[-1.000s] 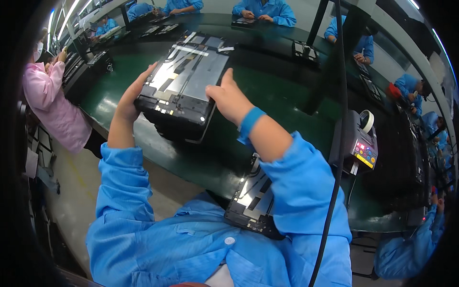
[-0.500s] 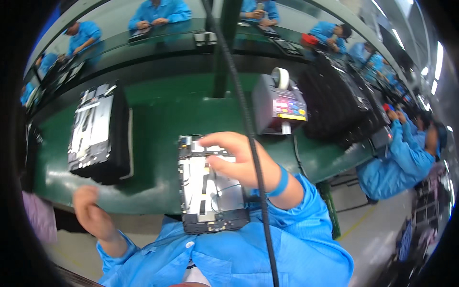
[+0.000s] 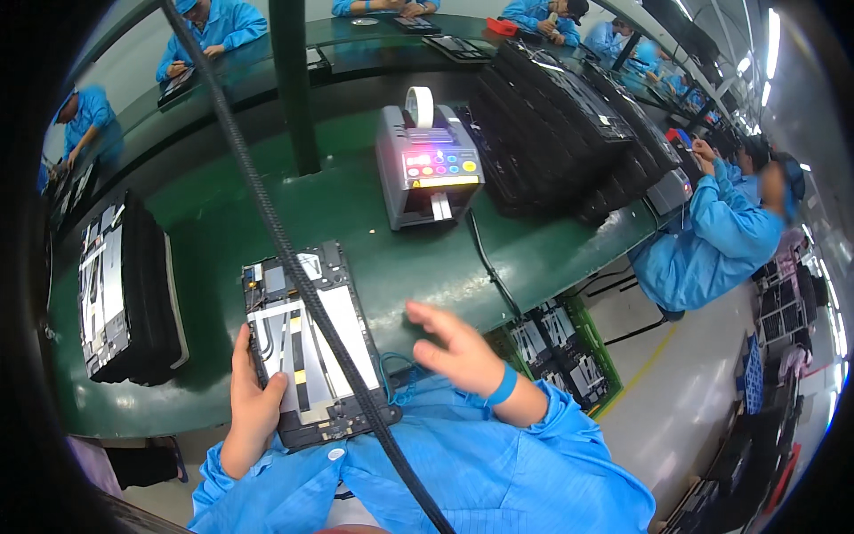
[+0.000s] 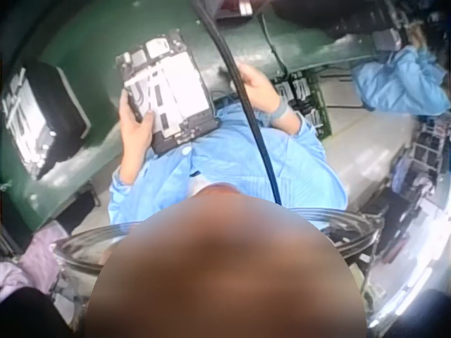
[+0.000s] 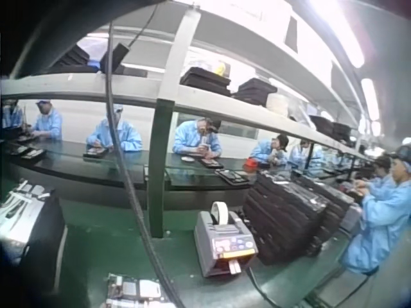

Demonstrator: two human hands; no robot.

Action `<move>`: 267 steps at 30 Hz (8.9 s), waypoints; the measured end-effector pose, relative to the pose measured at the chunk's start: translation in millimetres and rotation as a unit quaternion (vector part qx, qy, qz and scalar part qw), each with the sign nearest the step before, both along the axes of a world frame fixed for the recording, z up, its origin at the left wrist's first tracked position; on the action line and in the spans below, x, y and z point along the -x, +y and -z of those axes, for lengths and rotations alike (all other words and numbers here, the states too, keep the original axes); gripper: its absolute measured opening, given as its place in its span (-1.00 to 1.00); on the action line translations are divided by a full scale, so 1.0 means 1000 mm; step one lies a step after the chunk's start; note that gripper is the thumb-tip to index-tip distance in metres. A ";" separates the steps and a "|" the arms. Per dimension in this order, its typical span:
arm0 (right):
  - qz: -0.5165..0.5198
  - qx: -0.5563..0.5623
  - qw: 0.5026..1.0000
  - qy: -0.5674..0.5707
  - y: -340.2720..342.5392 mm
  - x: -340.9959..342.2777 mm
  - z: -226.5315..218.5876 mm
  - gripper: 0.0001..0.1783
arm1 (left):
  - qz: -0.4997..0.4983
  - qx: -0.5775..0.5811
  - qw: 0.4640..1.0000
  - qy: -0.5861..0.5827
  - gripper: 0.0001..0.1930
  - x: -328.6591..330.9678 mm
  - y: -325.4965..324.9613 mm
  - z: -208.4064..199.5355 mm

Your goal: The person applies white adhesive strips to the internal components of a rectangular electronic device, likely a battery pack. They repeatedly peel backing from the strips, align them on specific areas, and press them down. The person handles multiple units sequentially, placing finished units aside and picking up new ones from a stack.

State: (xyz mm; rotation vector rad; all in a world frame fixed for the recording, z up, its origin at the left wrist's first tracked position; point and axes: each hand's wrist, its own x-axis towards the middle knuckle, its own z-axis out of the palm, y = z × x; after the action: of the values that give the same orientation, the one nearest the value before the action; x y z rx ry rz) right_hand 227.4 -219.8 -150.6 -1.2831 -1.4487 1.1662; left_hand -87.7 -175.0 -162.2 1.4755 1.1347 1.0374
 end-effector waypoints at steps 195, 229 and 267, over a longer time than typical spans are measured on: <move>0.024 -0.146 0.982 -0.114 0.055 0.055 -0.046 -0.88 | 0.144 -0.337 0.886 0.285 -0.76 -0.055 0.056 -0.080; -0.033 0.081 0.992 0.090 0.156 0.040 -0.007 -0.40 | 0.139 -0.338 0.820 0.441 -0.58 -0.065 0.093 -0.049; -0.214 -0.024 0.881 -0.421 0.180 0.048 -0.050 -0.69 | 0.045 -0.135 0.921 0.363 -0.85 -0.082 0.110 -0.043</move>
State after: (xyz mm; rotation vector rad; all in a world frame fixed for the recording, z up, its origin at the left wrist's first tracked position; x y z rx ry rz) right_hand 178.9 -39.5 -100.4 -1.5723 -2.4790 0.8324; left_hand -5.6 -65.5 -118.9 2.2176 1.4439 0.5924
